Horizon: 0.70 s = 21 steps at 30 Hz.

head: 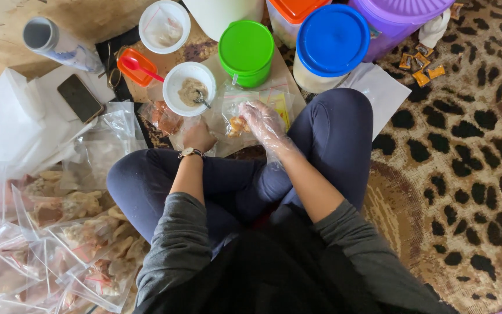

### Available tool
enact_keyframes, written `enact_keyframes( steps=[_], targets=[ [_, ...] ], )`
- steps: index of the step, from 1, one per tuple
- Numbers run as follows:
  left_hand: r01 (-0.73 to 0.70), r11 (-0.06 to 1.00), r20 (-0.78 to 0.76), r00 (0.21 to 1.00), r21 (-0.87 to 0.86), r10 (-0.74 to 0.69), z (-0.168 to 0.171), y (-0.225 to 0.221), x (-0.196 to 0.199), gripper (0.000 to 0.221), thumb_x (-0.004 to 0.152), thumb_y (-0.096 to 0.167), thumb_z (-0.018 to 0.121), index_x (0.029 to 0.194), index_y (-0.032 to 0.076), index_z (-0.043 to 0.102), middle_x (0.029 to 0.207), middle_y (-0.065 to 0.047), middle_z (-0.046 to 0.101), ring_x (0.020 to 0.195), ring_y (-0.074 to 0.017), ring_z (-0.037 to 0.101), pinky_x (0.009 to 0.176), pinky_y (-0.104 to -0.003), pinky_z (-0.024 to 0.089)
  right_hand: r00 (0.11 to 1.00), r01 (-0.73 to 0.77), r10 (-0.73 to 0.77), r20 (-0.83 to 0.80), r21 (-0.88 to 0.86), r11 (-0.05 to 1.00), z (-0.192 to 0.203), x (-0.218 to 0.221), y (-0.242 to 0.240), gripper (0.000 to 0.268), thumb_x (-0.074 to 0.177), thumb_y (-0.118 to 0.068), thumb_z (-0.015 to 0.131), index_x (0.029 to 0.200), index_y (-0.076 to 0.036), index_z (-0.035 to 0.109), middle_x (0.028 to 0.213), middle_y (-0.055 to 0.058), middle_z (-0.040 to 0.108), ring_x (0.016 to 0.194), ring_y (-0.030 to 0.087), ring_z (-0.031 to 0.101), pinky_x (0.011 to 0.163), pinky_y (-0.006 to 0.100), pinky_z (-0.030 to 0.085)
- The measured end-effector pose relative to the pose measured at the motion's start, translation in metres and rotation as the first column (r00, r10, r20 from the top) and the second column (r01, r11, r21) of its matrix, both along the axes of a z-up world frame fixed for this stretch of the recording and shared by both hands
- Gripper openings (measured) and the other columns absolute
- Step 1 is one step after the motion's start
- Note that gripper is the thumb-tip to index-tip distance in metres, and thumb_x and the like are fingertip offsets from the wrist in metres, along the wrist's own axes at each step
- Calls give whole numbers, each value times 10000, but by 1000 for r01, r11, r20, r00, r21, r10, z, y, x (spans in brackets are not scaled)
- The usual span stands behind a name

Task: Packaging small food items into plastic bags and handling powdered ingredients with a spoon

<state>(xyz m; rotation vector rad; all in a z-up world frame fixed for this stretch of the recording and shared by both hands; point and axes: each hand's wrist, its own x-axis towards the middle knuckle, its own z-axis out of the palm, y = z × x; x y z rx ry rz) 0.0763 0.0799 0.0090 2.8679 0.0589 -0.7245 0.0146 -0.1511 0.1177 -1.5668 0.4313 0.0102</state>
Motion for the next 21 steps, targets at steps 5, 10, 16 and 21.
enact_keyframes(
  steps=[5,10,16,21],
  targets=[
    [12,998,64,998,-57,-9,-21,12,5,324,778,352,677,984,112,747,998,-150,752,1084,-395,697,962,-501,527,998,-62,61,-15,-153,986,-16,4,0,204,870,-407,727,1022,-274,758,968,-11,767,1012,201,717,914,374,551],
    [-61,949,70,994,-310,86,-19,19,13,365,756,392,750,1003,123,758,998,-118,760,1098,-386,681,983,-504,520,989,-148,130,-73,-377,914,-35,8,-4,201,863,-462,734,1008,-324,751,919,-46,768,975,184,732,906,351,561],
    [44,996,-33,998,-80,-47,-7,63,31,422,797,426,700,1130,170,747,1154,-68,746,1198,-297,648,1027,-452,518,831,-556,427,-356,-529,641,12,3,7,402,894,-487,610,1179,-220,705,1200,113,708,1209,324,632,1038,485,488],
    [146,989,-216,966,16,-139,29,51,14,495,779,414,710,1086,31,771,1170,-232,730,1198,-409,647,1018,-530,523,762,-638,485,-429,-373,674,78,9,8,382,939,-444,534,1257,-272,660,1310,80,671,1274,340,585,1079,509,449]
  ],
)
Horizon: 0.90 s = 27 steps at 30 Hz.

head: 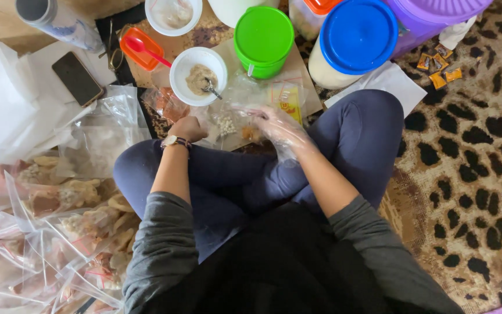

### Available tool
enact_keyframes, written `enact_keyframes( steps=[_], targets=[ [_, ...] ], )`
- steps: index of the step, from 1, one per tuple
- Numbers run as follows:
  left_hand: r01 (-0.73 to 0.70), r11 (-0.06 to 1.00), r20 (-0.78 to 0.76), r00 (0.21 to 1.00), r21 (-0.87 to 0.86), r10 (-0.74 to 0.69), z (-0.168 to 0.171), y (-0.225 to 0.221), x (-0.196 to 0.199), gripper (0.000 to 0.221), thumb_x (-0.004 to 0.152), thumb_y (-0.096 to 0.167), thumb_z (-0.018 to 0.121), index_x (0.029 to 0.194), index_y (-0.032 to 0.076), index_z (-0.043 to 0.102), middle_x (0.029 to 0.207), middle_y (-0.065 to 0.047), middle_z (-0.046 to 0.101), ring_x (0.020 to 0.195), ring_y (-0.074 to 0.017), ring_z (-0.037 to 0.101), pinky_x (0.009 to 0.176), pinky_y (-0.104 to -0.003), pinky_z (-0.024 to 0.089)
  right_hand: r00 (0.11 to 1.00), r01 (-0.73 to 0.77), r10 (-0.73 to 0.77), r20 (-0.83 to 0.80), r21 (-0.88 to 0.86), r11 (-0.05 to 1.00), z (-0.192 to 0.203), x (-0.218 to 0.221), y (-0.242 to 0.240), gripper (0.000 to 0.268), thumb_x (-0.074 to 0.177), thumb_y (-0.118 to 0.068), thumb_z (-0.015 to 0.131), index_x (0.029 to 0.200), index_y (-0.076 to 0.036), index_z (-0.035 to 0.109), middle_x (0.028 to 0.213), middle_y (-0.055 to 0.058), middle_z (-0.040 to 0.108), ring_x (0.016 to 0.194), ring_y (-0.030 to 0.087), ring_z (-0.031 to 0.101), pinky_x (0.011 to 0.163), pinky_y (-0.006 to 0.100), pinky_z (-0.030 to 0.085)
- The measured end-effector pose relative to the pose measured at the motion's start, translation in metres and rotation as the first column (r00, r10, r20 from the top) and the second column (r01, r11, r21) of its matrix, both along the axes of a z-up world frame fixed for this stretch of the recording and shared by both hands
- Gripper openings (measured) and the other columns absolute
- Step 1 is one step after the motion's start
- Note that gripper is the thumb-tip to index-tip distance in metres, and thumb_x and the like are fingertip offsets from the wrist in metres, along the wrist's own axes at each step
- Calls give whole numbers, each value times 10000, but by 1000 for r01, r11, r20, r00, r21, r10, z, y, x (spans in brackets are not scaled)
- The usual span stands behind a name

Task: Packaging small food items into plastic bags and handling powdered ingredients with a spoon

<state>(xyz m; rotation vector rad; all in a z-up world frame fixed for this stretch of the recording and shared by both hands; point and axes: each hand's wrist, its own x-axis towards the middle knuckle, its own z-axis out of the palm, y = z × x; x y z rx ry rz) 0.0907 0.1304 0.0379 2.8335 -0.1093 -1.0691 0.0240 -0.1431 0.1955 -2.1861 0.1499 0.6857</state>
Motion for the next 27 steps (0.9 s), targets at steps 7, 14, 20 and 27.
enact_keyframes(
  steps=[7,14,20,27],
  targets=[
    [-117,983,-13,993,-139,116,-34,-10,5,532,759,513,687,1060,84,778,1119,-217,738,1151,-416,659,994,-519,526,992,65,-58,110,-64,996,-112,15,-27,486,959,-425,551,1410,-372,378,1394,3,608,1296,287,557,1106,495,433],
    [-109,894,402,865,-435,301,-20,-5,-17,148,929,293,611,1051,244,679,640,-35,680,765,-309,720,758,-443,568,951,185,-151,271,-104,977,-107,17,-21,463,950,-412,631,1390,-355,499,1307,73,652,1220,330,608,1074,490,468],
    [-84,921,753,549,-380,361,96,27,-80,279,809,108,600,1074,195,592,1063,-57,650,1066,-302,634,958,-503,412,918,364,-360,166,9,931,-127,25,-29,320,934,-606,608,990,-308,709,938,-21,738,1038,249,685,953,403,506],
    [-264,726,711,168,-635,683,29,164,-149,532,816,25,776,1302,56,561,1249,-167,490,1175,-388,575,1024,-427,511,930,353,-360,82,86,932,-111,21,-17,347,941,-582,640,925,-243,712,910,23,733,1056,305,670,952,442,498]
  ],
)
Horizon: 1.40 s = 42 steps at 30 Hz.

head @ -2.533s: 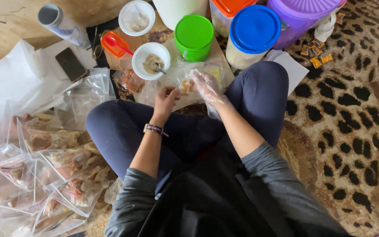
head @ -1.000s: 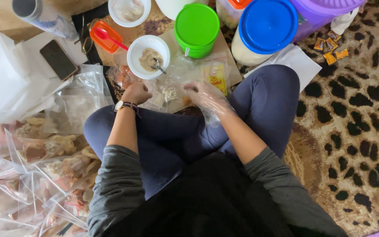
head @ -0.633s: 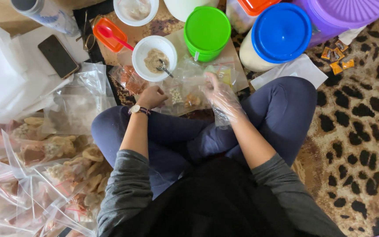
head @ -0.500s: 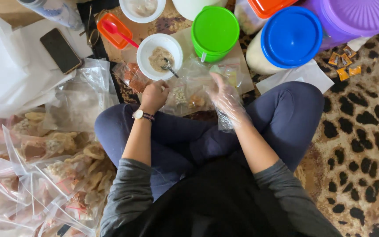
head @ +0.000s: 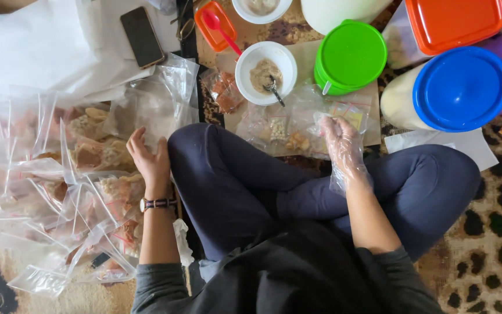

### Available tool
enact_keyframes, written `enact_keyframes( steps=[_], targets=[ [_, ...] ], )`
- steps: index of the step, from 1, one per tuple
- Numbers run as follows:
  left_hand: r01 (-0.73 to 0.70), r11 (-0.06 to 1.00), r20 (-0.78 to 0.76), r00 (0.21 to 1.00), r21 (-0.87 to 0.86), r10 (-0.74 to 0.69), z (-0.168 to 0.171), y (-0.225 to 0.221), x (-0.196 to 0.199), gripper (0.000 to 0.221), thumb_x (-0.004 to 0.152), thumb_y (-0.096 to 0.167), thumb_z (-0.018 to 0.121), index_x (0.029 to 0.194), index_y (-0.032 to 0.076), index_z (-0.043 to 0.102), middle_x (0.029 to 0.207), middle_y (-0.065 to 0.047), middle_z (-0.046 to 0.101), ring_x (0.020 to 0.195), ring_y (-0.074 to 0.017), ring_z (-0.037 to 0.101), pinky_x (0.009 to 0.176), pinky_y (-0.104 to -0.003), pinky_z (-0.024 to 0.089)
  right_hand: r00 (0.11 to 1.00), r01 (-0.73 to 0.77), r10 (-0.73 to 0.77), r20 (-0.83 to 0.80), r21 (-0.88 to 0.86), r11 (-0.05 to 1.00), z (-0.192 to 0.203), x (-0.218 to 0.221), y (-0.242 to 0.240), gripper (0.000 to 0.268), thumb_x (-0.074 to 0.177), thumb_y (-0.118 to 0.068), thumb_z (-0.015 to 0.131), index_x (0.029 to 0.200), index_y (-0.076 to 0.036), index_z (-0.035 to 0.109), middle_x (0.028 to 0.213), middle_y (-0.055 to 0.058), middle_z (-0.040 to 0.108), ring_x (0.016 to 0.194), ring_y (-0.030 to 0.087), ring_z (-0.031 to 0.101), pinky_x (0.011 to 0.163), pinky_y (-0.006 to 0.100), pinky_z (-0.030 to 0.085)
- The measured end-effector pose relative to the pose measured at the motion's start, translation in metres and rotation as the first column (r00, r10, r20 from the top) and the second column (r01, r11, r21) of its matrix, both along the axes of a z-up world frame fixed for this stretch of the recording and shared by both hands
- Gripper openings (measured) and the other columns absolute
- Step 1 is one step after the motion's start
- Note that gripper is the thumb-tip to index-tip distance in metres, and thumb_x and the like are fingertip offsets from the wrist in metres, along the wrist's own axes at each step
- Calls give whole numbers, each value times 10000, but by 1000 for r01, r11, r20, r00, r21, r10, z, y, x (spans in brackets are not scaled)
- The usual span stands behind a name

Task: Packaging small food items into plastic bags and handling powdered ingredients with a spoon

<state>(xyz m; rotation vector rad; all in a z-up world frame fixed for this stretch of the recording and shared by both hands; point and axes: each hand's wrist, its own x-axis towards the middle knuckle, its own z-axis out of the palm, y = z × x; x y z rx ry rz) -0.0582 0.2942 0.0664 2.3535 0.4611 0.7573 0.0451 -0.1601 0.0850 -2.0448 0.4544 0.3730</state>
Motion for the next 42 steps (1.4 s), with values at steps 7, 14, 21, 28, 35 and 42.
enact_keyframes(
  steps=[7,14,21,28,35,42],
  targets=[
    [173,966,-412,908,194,-79,23,18,33,669,811,-63,655,1445,52,478,1452,-201,367,1382,-482,329,1126,-607,329,993,-48,48,-108,4,999,45,-3,7,353,902,-635,638,984,-301,718,990,-46,741,1134,273,646,1013,433,484],
    [735,552,-867,497,394,-42,-25,46,82,878,932,48,519,1655,315,100,1705,-136,163,1553,-443,110,1172,-723,97,988,-92,84,-131,-54,994,24,4,9,395,916,-645,598,1063,-296,713,1100,32,731,1172,331,626,1041,471,460],
    [756,475,-790,585,450,-182,-74,67,93,745,1018,72,409,1662,338,144,1662,-162,297,1539,-449,221,1185,-753,117,980,-186,173,-98,-148,971,19,10,12,409,929,-655,599,1077,-291,711,1102,31,729,1169,307,629,1009,458,481],
    [757,403,-768,615,513,-178,-81,66,103,611,1082,187,402,1659,319,252,1411,-162,533,1452,-434,389,1181,-741,146,974,-207,189,-122,-162,965,19,10,14,406,919,-630,612,1064,-267,723,1101,56,731,1146,327,637,978,469,507],
    [576,513,-566,800,636,-197,-24,61,99,432,732,357,874,1048,177,640,1022,-17,569,1158,-262,552,1188,-580,283,973,-229,226,-37,-155,961,16,11,13,379,946,-591,618,1083,-254,725,1088,92,733,1134,349,643,973,481,512],
    [309,714,-167,950,629,-264,153,-1,74,184,1005,257,842,960,177,681,924,43,638,873,-167,689,1112,-386,399,967,-254,253,-24,-113,961,16,5,8,394,916,-620,634,1094,-278,716,1025,97,745,1107,331,660,970,468,519]
  ],
)
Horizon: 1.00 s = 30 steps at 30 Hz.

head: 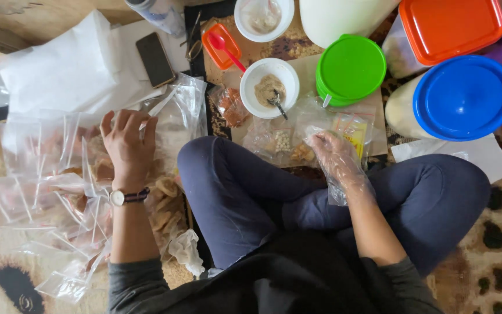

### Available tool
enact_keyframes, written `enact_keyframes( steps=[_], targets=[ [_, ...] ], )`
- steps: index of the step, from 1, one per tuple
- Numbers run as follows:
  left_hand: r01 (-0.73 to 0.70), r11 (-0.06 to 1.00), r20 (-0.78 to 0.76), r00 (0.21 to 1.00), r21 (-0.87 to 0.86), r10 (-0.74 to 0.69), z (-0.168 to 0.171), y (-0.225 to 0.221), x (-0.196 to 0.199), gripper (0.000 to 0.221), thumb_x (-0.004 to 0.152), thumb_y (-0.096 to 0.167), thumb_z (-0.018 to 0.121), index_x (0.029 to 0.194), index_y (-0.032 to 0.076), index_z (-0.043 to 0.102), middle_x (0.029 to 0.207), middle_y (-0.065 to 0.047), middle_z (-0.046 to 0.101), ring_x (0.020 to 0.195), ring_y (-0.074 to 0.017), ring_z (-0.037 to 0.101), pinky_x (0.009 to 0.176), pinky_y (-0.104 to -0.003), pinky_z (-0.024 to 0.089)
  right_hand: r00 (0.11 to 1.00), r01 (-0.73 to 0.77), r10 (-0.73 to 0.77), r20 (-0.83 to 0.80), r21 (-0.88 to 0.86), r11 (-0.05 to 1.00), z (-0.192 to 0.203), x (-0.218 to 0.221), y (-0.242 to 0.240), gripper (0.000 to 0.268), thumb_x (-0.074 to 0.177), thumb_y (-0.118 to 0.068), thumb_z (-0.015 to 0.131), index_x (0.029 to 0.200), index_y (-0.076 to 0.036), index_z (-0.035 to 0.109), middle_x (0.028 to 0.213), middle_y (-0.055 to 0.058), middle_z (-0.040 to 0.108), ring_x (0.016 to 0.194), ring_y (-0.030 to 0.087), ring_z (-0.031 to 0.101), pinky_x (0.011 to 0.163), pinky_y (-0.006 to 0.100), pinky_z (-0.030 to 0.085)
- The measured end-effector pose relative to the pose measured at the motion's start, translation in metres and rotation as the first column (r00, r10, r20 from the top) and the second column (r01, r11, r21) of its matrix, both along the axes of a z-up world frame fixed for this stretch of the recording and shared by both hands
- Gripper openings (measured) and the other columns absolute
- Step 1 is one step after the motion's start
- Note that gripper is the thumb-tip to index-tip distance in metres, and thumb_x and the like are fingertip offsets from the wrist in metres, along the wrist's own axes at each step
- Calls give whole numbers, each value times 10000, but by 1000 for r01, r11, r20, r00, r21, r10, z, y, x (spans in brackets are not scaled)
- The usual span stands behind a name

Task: Packaging small food items into plastic bags and handling powdered ingredients with a spoon

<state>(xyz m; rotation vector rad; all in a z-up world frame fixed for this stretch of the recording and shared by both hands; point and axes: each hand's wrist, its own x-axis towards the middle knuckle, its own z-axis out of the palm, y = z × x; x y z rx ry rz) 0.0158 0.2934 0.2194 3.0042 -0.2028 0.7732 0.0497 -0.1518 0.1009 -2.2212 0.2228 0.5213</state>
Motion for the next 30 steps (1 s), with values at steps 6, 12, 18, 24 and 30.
enact_keyframes(
  steps=[6,12,18,24,30],
  targets=[
    [27,887,-163,980,-461,-115,140,-69,-46,140,947,126,860,942,134,720,880,-16,689,831,-225,694,877,-296,477,1000,26,-26,0,219,975,9,-5,-1,388,888,-541,724,1124,-233,720,1060,124,732,1077,333,668,939,461,534],
    [-178,670,-495,809,-721,-318,96,-106,-51,153,838,145,798,950,74,722,765,-84,739,779,-150,690,827,-367,546,997,13,29,-72,525,851,49,-13,11,565,870,-466,721,1259,-63,651,1229,262,663,1202,422,598,1015,544,477],
    [-56,732,-411,855,-680,-316,-5,-137,-42,84,893,132,763,962,120,716,828,-80,746,772,-301,732,725,-387,564,935,-276,355,-16,598,752,41,-36,27,720,829,-372,773,1424,-81,494,1289,189,641,1245,316,602,1034,419,502],
    [-28,758,-384,874,-651,-297,-42,-161,-40,127,880,153,775,981,132,700,863,-48,715,793,-312,719,700,-407,568,928,-250,370,-54,647,721,21,-45,34,625,849,-384,789,1400,-185,570,1127,89,723,1027,193,687,874,333,592],
    [49,782,-349,876,-622,-332,-54,-183,-41,144,874,173,769,971,111,681,834,-79,669,693,-355,684,614,-441,554,946,-99,311,-94,828,552,-7,-49,40,349,921,-149,715,1244,-24,674,793,83,681,755,138,686,683,264,575]
  ],
)
